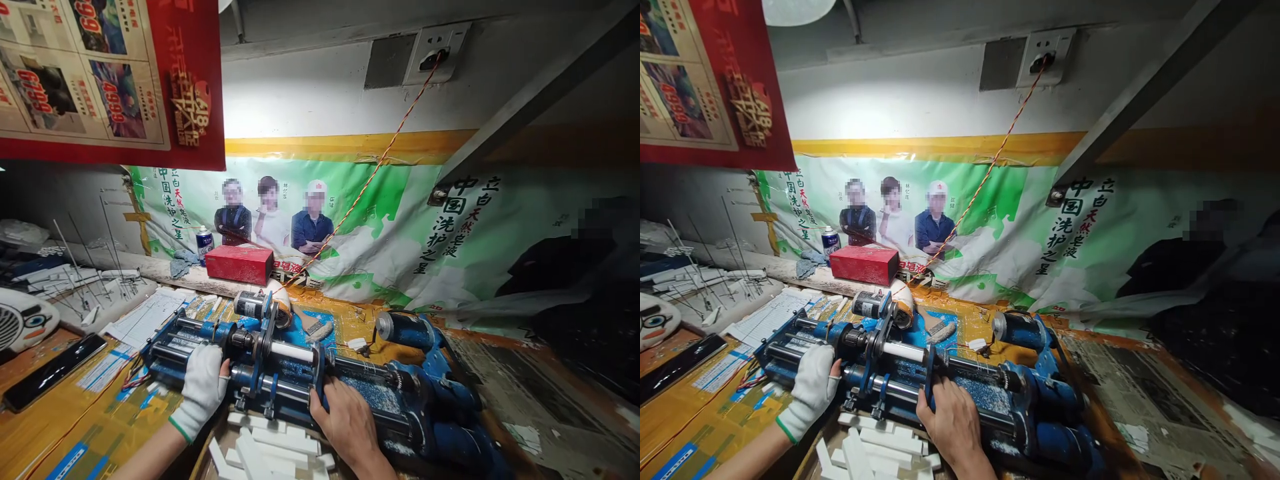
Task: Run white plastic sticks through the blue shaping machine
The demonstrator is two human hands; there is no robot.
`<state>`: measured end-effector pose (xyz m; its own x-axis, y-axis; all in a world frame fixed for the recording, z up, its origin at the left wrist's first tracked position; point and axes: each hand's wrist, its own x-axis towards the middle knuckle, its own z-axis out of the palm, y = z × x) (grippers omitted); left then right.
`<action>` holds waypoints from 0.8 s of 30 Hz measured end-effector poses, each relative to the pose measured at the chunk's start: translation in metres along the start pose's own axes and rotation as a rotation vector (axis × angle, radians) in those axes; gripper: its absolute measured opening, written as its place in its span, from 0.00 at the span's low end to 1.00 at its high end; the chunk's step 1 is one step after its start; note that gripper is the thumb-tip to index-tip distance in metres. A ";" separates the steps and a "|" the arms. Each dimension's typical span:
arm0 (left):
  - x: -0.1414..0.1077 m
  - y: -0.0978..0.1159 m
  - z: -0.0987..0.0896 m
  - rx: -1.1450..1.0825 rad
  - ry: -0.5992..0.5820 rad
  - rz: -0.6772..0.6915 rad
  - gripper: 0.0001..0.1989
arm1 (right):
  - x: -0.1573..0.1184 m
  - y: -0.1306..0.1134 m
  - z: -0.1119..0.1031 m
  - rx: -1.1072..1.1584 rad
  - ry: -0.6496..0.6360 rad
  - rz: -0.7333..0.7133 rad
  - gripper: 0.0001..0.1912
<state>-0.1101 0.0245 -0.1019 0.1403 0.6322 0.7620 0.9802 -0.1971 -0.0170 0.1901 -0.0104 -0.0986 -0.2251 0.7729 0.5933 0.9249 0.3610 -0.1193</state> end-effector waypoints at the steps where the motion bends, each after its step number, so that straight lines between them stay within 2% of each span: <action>1: -0.001 -0.006 0.002 0.006 0.005 0.031 0.04 | 0.000 0.000 0.000 0.003 -0.001 -0.007 0.10; 6: -0.007 -0.045 0.011 0.032 0.061 0.138 0.06 | -0.001 0.002 -0.001 0.014 -0.015 -0.013 0.10; 13: -0.008 -0.092 0.019 0.112 0.123 0.159 0.06 | 0.001 -0.002 -0.001 -0.024 0.035 -0.019 0.13; 17: -0.008 -0.111 0.017 0.105 0.142 0.159 0.07 | 0.001 0.000 -0.002 -0.032 0.037 -0.026 0.12; 20: -0.005 -0.100 0.001 0.106 0.188 0.062 0.13 | 0.001 0.002 0.000 -0.030 0.006 -0.030 0.12; 21: -0.001 -0.087 -0.007 0.096 0.218 -0.006 0.18 | 0.001 0.001 0.000 -0.026 -0.006 -0.028 0.11; 23: 0.016 -0.048 -0.024 0.029 0.258 -0.104 0.31 | 0.003 -0.001 0.000 -0.019 -0.028 -0.012 0.12; 24: 0.029 -0.023 -0.031 -0.042 0.251 -0.065 0.36 | 0.004 -0.002 -0.001 -0.018 -0.040 -0.001 0.12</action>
<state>-0.1328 0.0239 -0.0598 0.0333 0.4395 0.8976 0.9787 -0.1964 0.0598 0.1879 -0.0083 -0.0957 -0.2380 0.7931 0.5607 0.9299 0.3527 -0.1043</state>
